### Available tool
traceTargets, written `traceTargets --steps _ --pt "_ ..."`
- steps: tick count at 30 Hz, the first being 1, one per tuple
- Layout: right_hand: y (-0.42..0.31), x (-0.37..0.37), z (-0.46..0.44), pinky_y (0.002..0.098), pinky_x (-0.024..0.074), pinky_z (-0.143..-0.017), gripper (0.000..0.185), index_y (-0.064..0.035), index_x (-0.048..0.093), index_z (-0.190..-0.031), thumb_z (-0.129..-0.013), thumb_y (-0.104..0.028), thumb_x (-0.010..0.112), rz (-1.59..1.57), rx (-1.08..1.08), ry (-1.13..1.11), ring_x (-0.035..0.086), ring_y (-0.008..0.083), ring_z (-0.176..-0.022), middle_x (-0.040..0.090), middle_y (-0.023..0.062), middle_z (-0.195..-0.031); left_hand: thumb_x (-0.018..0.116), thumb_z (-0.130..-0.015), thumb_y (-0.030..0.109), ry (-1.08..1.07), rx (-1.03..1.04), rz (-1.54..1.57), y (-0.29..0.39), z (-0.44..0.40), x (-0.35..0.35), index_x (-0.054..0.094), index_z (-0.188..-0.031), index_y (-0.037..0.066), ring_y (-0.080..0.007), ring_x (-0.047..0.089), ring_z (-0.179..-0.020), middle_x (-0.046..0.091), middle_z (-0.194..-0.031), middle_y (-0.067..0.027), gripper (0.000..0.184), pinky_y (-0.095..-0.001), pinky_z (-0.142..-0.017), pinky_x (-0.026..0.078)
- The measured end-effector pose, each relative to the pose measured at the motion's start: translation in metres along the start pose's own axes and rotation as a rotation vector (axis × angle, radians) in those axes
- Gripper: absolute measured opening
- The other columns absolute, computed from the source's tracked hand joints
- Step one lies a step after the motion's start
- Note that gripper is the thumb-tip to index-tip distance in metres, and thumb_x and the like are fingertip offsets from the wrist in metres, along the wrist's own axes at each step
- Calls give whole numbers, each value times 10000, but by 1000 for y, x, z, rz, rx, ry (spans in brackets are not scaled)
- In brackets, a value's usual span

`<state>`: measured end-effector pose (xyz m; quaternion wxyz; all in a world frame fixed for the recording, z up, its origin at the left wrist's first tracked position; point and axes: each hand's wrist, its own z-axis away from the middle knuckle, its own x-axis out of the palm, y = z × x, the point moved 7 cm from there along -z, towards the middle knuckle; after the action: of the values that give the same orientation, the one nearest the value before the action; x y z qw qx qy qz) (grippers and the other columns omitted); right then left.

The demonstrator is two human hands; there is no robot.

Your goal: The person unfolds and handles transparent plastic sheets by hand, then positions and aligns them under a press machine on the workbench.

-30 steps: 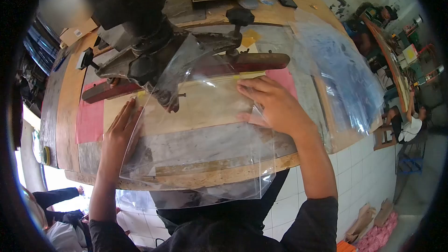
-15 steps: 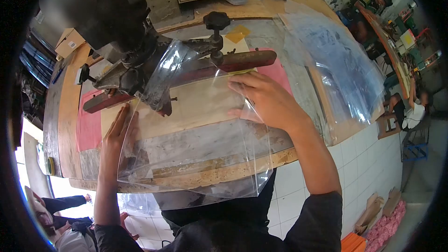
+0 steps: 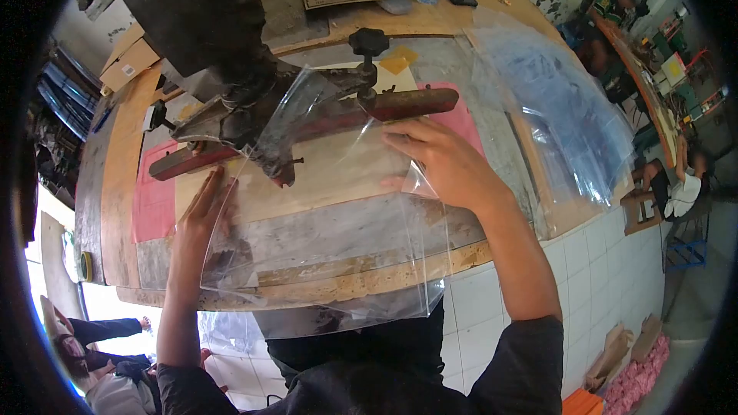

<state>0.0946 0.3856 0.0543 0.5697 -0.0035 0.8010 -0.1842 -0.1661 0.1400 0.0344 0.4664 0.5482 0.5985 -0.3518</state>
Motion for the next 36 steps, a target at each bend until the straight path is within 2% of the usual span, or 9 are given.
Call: traceTargets --steps 13,16,19,22,25,27,29,32,36 --pt "-2 -3 6 430 467 -1184 653 -50 715 -1381 -842 -367 901 -9 13 18 595 338 -1370 660 113 -1478 726 -1000 185 55 6 18 -2 4 -2 696 -1414 104 -372 618 -1380 598 -1543 -206 423 -460 -1112 546" --pt "2 -6 8 427 460 -1187 604 -61 725 -1372 -855 -317 901 -113 40 14 609 334 -1358 681 111 -1451 698 -1013 205 21 -32 79 -3 5 -6 676 -1431 95 -382 626 -1359 595 -1545 -209 433 -479 -1136 526" --pt "9 -17 15 410 470 -1170 457 -44 737 -1349 -935 -208 844 -257 1 89 606 299 -1365 680 97 -1464 688 -1002 190 45 -13 116 -2 7 -12 654 -1445 71 -386 612 -1376 587 -1554 -210 460 -500 -1160 504" --pt "29 -23 21 405 443 -1189 357 -42 736 -1357 -1029 -180 712 -722 304 219 590 265 -1397 667 96 -1497 689 -1016 144 37 -14 132 -2 9 -14 625 -1485 76 -385 564 -1431 562 -1593 -172 478 -487 -1177 486" --pt "-4 -52 12 401 436 -1189 415 -49 679 -1445 -1078 -234 617 -705 111 412 607 249 -1377 682 108 -1468 689 -1021 177 32 -3 122 -6 11 -12 614 -1496 78 -397 559 -1430 554 -1599 -172 491 -492 -1187 474" --pt "-56 -45 1 413 402 -1219 535 -66 572 -1563 -1104 -341 583 -448 -64 304 614 248 -1370 698 122 -1439 694 -997 201 54 10 131 -7 12 -11 628 -1468 60 -390 571 -1420 569 -1578 -189 496 -497 -1193 468" --pt "-80 -27 3 443 409 -1199 642 -91 455 -1651 -1108 -411 579 -374 -29 204 652 281 -1277 702 145 -1427 698 -973 226 66 24 147 -6 14 -12 643 -1441 41 -383 582 -1409 585 -1558 -206 506 -501 -1200 462" --pt "-90 -18 9 469 416 -1169 615 -81 543 -1595 -1103 -447 587 -355 170 -107 678 277 -1137 771 144 -1288 702 -975 247 77 21 150 -7 14 -13 644 -1442 42 -386 579 -1411 585 -1559 -203 513 -493 -1196 461" --pt "-74 -5 24 420 511 -1006 422 -79 765 -1322 -1087 -405 637 -269 119 -375 690 249 -965 813 105 -935 742 -948 178 47 19 181 -9 17 -14 601 -1503 79 -414 555 -1427 538 -1608 -190 581 -500 -1203 454"
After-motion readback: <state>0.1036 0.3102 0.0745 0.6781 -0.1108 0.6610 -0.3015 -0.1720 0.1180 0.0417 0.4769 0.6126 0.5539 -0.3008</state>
